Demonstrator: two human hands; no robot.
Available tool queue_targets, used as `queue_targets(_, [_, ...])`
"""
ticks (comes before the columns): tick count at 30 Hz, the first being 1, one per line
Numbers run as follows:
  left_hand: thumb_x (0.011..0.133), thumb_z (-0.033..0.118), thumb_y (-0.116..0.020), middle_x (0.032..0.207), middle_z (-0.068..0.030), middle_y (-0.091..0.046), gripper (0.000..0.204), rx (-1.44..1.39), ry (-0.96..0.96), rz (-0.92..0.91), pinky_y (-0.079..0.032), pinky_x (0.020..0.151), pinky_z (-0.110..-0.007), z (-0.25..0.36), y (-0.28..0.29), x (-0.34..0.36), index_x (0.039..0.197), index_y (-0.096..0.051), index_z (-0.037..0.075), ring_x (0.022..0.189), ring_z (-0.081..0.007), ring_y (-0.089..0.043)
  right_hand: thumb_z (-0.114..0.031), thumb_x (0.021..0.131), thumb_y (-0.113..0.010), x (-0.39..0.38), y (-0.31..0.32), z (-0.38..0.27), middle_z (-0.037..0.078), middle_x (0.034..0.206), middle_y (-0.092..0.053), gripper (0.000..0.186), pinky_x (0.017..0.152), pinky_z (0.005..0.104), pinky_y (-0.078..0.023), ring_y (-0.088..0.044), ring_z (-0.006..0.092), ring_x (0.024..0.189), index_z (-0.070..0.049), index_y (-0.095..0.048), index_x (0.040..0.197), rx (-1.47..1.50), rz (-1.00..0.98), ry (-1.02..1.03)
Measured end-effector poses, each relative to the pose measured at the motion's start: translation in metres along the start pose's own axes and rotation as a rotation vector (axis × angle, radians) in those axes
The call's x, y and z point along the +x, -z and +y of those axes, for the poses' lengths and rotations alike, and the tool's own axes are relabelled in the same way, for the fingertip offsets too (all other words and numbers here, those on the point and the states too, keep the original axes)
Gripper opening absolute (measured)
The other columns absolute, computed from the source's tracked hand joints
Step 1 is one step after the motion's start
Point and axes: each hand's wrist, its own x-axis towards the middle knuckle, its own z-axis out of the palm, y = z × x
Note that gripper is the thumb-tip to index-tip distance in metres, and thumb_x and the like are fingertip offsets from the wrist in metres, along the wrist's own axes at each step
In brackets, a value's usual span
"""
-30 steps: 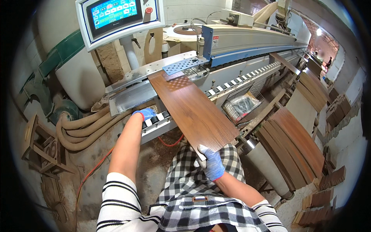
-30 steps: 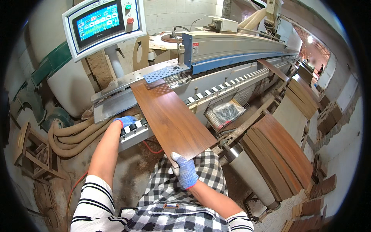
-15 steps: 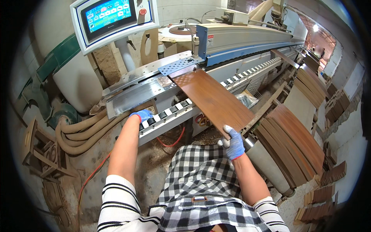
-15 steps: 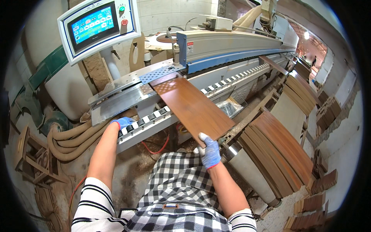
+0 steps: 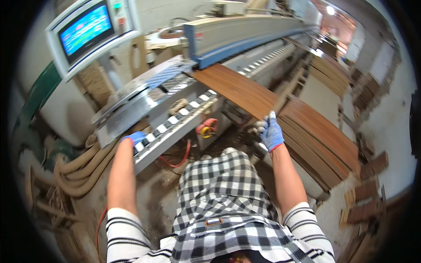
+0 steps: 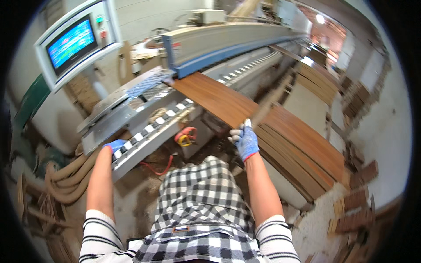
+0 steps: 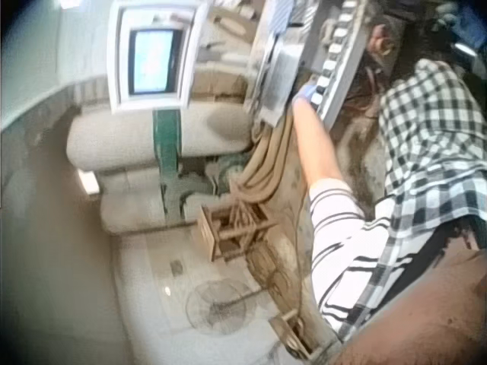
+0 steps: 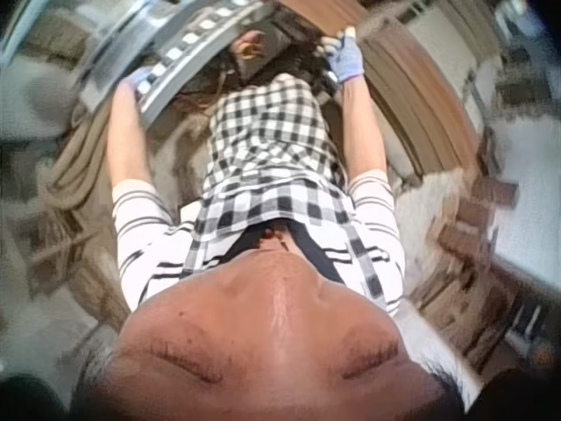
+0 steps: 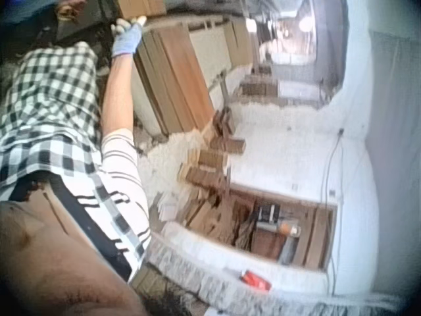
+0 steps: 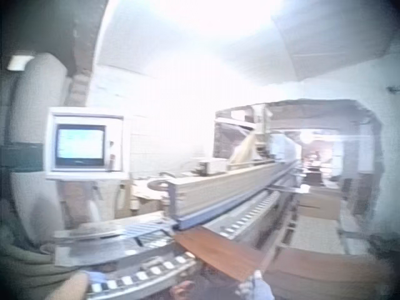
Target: The person feeds rectangular wooden planks into a belt sander one at a time, flips them to sand the opposite side, and stacks the finished pieces on a nearby pile. The process is repeated continuously throughout the clip.
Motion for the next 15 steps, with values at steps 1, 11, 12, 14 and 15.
queue_targets(1, [0.083,0.034,-0.054,0.089,0.0032,-0.061,0.027,0.123,-0.069,0.088,-0.044,0.076,-0.034,-0.009,0.007,0.003,0.099,-0.067,0.016,0.080,-0.0140,-0.053,-0.043,0.092,-0.050,-0.014,0.007,-0.009,0.006,0.069,-0.061,0.033,0.052,0.0290,-0.050,-0.049,0.0122,0.044,-0.012,-0.055,0.100,-0.096,0.021,0.040])
queue_targets(11, [0.088,0.016,-0.050,0.093,-0.0024,-0.065,0.024,-0.114,-0.226,-0.003,-0.048,0.075,-0.031,-0.045,0.028,0.035,0.103,-0.066,0.006,0.081,-0.0166,-0.060,-0.023,0.086,-0.057,-0.172,0.222,-0.166,0.015,0.114,-0.060,0.039,0.096,0.0378,-0.040,-0.056,0.0304,0.105,-0.004,-0.055,0.120,-1.662,1.173,1.112])
queue_targets(12, [0.088,0.016,-0.050,0.092,-0.0024,-0.066,0.024,-0.130,-0.230,-0.011,-0.049,0.074,-0.031,-0.042,0.028,0.040,0.103,-0.066,0.006,0.080,-0.0164,-0.061,-0.026,0.087,-0.056,-0.183,0.240,-0.183,0.016,0.117,-0.059,0.041,0.097,0.0389,-0.039,-0.054,0.0316,0.107,-0.004,-0.054,0.121,-1.728,1.310,1.077])
queue_targets(14, [0.089,0.015,-0.051,0.099,-0.0043,-0.066,0.026,-0.111,-0.200,-0.010,-0.045,0.084,-0.034,-0.044,0.030,0.052,0.109,-0.064,0.004,0.090,-0.0190,-0.059,-0.034,0.088,-0.052,-0.193,0.264,-0.207,0.017,0.122,-0.055,0.047,0.100,0.0402,-0.036,-0.051,0.0327,0.113,-0.004,-0.051,0.125,-1.762,1.426,0.802])
queue_targets(15, [0.089,0.014,-0.050,0.103,-0.0049,-0.065,0.027,-0.034,-0.234,0.029,-0.044,0.087,-0.034,-0.063,0.043,0.076,0.111,-0.063,0.004,0.095,-0.0198,-0.058,-0.039,0.089,-0.051,-0.189,0.290,-0.216,0.018,0.123,-0.055,0.048,0.101,0.0406,-0.035,-0.048,0.0327,0.116,-0.006,-0.054,0.123,-1.727,1.410,0.691])
